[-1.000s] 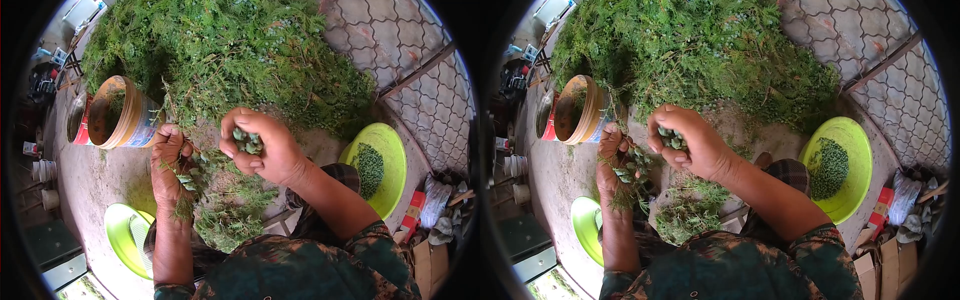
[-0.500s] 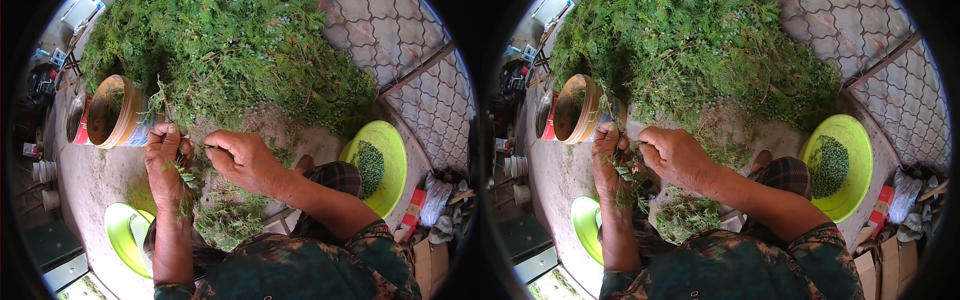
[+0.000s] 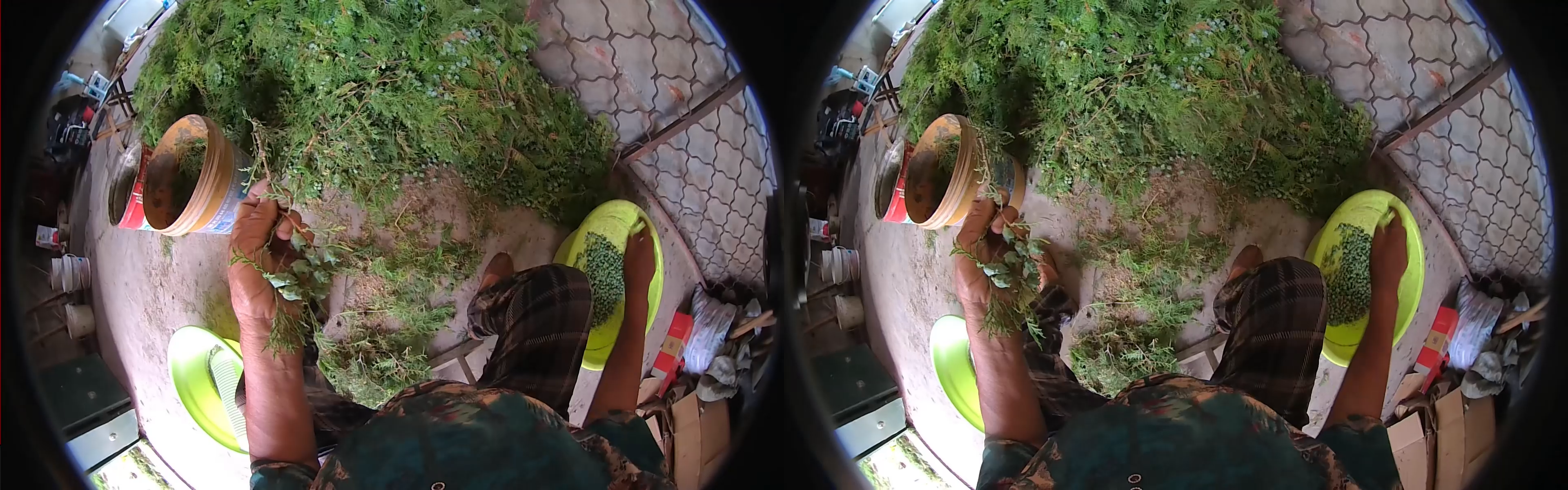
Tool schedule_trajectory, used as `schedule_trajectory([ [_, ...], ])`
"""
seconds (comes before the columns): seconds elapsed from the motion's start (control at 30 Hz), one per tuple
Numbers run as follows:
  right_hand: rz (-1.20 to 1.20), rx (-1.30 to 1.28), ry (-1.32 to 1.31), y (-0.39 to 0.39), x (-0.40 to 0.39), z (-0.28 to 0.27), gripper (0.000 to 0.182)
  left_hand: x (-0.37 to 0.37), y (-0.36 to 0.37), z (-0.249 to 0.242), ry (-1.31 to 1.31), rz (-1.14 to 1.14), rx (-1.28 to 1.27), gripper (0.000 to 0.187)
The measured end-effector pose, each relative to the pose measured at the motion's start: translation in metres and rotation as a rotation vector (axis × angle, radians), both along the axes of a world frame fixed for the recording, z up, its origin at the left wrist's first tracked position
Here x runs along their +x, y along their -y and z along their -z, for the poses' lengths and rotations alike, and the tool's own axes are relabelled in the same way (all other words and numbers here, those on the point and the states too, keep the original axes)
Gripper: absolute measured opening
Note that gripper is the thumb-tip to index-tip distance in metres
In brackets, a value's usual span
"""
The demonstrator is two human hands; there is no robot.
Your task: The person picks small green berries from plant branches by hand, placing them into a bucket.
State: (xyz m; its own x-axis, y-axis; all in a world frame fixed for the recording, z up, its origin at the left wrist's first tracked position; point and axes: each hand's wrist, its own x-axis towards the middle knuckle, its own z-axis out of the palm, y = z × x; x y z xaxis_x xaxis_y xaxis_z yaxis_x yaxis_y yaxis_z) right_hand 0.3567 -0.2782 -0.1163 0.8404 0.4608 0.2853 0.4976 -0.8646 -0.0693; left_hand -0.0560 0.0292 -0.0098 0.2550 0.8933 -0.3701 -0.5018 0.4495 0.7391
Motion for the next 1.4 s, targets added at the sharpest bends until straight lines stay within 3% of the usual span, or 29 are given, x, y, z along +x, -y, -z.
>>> schedule_trajectory([
  [0.07,0.065,-0.672,-0.203,0.033,-0.025,-0.023,0.030,0.001,0.000,0.002,-0.018,-0.002,0.013,0.023],
  [0.13,-0.239,0.021,-0.102,0.046,-0.015,-0.019,0.024,0.004,0.001,0.003,-0.050,-0.001,0.022,0.026],
  [0.17,-0.140,0.220,-0.305,0.001,-0.045,-0.055,0.018,0.008,0.005,0.003,-0.047,0.019,0.053,0.026],
  [0.27,-0.458,0.649,-0.908,-0.105,-0.139,-0.118,0.012,0.022,0.008,0.001,-0.141,0.039,0.067,0.026],
  [0.33,-0.767,0.543,-1.307,-0.148,-0.192,-0.139,0.024,0.026,0.010,0.002,-0.181,0.093,0.175,0.029],
  [0.37,-1.046,0.424,-1.208,-0.168,-0.205,-0.133,0.031,0.030,0.012,0.001,-0.219,0.098,0.206,0.027],
  [0.4,-1.071,0.383,-1.252,-0.183,-0.222,-0.130,0.042,0.032,0.013,0.000,-0.218,0.097,0.208,0.027],
  [0.47,-1.043,0.373,-1.287,-0.206,-0.241,-0.123,0.049,0.033,0.014,-0.003,-0.250,0.102,0.277,0.027],
  [0.53,-0.940,0.446,-1.648,-0.219,-0.248,-0.120,0.052,0.034,0.016,-0.006,-0.253,0.089,0.296,0.026],
  [0.6,-0.935,0.486,-1.612,-0.225,-0.254,-0.109,0.042,0.035,0.019,-0.007,-0.258,0.064,0.335,0.023],
  [0.7,-0.855,0.534,-1.853,-0.227,-0.258,-0.101,0.025,0.034,0.019,-0.004,-0.300,0.050,0.359,0.025],
  [0.93,-0.719,0.644,-2.097,-0.230,-0.261,-0.097,0.021,0.021,0.008,0.003,-0.278,0.038,0.230,0.024],
  [1.0,-0.459,0.719,-2.477,-0.229,-0.262,-0.097,0.019,0.020,0.007,0.009,-0.246,0.047,0.225,0.024],
  [1.1,-0.334,0.782,-2.665,-0.229,-0.259,-0.087,0.018,0.024,0.008,0.010,-0.250,0.055,0.259,0.024],
  [1.23,-0.398,0.770,-2.615,-0.228,-0.259,-0.087,0.018,0.030,0.015,0.004,-0.353,0.030,0.340,0.023],
  [1.3,-0.495,0.695,-2.322,-0.228,-0.262,-0.088,0.014,0.030,0.013,0.004,-0.355,0.016,0.358,0.022],
  [1.4,-0.514,0.744,-2.260,-0.228,-0.260,-0.090,0.019,0.028,0.010,0.002,-0.349,-0.008,0.379,0.022],
])
